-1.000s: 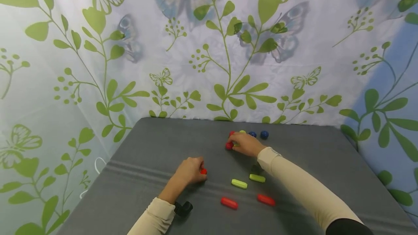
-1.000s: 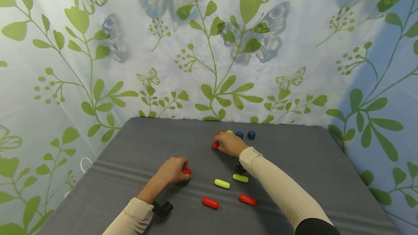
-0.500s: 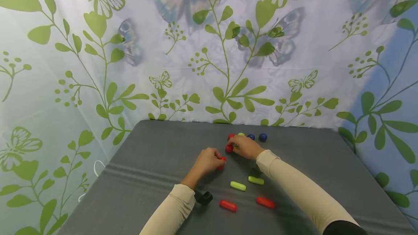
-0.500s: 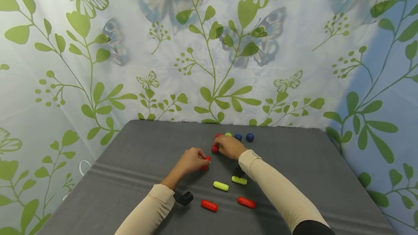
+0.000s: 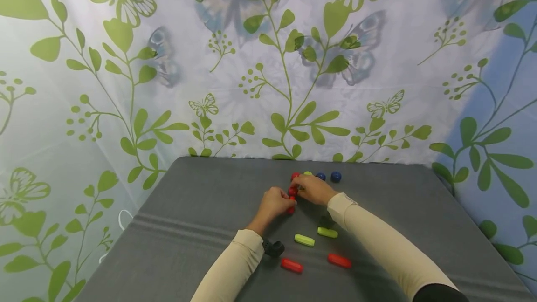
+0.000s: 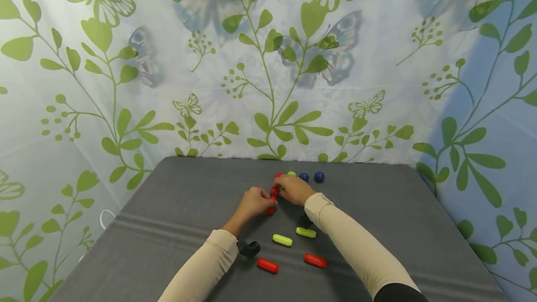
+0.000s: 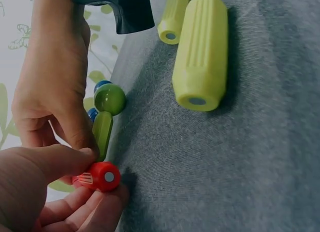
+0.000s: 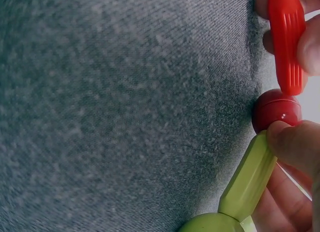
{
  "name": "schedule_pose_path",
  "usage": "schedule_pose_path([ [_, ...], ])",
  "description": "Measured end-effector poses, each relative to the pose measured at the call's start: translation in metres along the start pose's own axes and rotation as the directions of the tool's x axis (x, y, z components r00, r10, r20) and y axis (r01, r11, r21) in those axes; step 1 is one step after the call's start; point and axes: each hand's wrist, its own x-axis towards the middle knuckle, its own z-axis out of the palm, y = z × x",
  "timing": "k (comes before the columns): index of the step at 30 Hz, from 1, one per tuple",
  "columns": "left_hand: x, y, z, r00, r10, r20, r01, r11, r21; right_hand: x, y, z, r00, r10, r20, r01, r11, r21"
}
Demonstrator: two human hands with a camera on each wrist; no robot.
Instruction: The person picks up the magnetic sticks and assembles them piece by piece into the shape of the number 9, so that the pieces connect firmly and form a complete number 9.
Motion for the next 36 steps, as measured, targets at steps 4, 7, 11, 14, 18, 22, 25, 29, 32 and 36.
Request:
schedule_pose_path([
  [4,0.0045,0.0030,0.0033,0.999,-0.033,-0.021,0.033,0.999,0.010,-0.0014,0.0000,0.0000,1.000,-0.014,-0.009,0.014,1.000,0.003],
  [7,0.0065,0.0045,0.0040,0.998,-0.053,-0.029,0.054,0.998,0.025,-0.0018,0.0006,0.0002,1.000,-0.014,-0.014,0.014,1.000,-0.007],
  [11,0.0072,0.0052,0.0027,0.998,-0.051,-0.038,0.052,0.998,0.029,-0.0010,0.0020,0.0005,1.000,-0.008,-0.025,0.008,1.000,-0.016],
  [14,0.0082,0.0049,0.0028,0.998,-0.045,-0.041,0.047,0.998,0.030,-0.0008,0.0017,-0.0003,1.000,-0.001,-0.028,0.001,1.000,-0.007],
  [18,0.0079,0.0044,0.0041,0.999,-0.040,-0.029,0.041,0.999,0.025,-0.0013,0.0012,-0.0003,1.000,0.008,-0.023,-0.008,1.000,0.003],
  [22,0.0052,0.0043,0.0051,0.999,-0.026,-0.024,0.027,0.999,0.019,-0.0017,0.0019,0.0011,1.000,0.006,-0.013,-0.006,1.000,-0.014],
  [25,0.0042,0.0038,0.0052,1.000,-0.020,-0.025,0.020,1.000,0.012,-0.0015,0.0026,0.0017,1.000,-0.001,-0.012,0.001,1.000,-0.027],
  [29,0.0040,0.0030,0.0046,1.000,-0.011,-0.019,0.011,1.000,0.002,-0.0018,0.0025,0.0019,1.000,0.010,-0.012,-0.010,0.999,-0.031],
  [32,0.0035,0.0029,0.0040,1.000,-0.008,-0.012,0.008,1.000,-0.008,-0.0026,0.0020,0.0020,1.000,0.019,-0.010,-0.020,0.999,-0.028],
  [36,0.0034,0.0030,0.0034,1.000,-0.008,-0.004,0.008,1.000,-0.013,-0.0027,0.0019,0.0022,1.000,0.017,-0.007,-0.018,0.999,-0.035],
])
